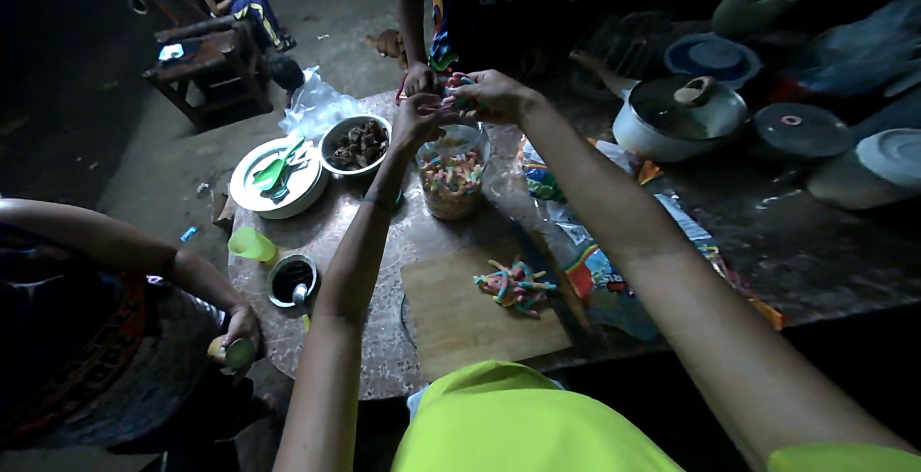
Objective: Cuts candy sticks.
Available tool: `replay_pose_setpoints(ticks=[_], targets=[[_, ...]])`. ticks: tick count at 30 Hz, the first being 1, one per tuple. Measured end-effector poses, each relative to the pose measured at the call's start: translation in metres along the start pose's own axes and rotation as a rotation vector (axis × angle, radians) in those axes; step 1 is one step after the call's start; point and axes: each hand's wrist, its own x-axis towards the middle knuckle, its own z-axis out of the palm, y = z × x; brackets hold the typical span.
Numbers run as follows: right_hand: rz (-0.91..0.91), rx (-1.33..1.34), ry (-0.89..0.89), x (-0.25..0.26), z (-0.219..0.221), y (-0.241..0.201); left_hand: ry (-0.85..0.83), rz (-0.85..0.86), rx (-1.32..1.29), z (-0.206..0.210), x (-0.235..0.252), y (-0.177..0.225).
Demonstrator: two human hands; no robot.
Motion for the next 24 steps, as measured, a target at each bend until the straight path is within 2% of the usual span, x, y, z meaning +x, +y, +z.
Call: replay_pose_setpoints(ticks=[3, 9, 14, 19, 24], targets=[[0.015, 0.030, -0.020, 0.008, -0.001, 0.005, 0.002, 0.006, -0.088, 0.007, -0.001, 0.006], [0.011, -0.006, -0.021, 0.005, 0.004, 0.004, 0.180, 0.188, 0.040, 0.008, 0.010, -0.011], [0.007, -0.069, 0.046, 0.010, 0.001, 0.008, 0.264, 0.119, 0.117, 0.000, 0.007, -0.013], [0.028, -0.108, 0.014, 0.000, -0.003, 0.002, 0.106, 0.082, 0.184, -0.009, 0.002, -0.012], [0.014, -0.024, 0.007, 0.007, 0.004, 0.007, 0.027, 0.198, 0.095, 0.009, 0.008, -0.014]])
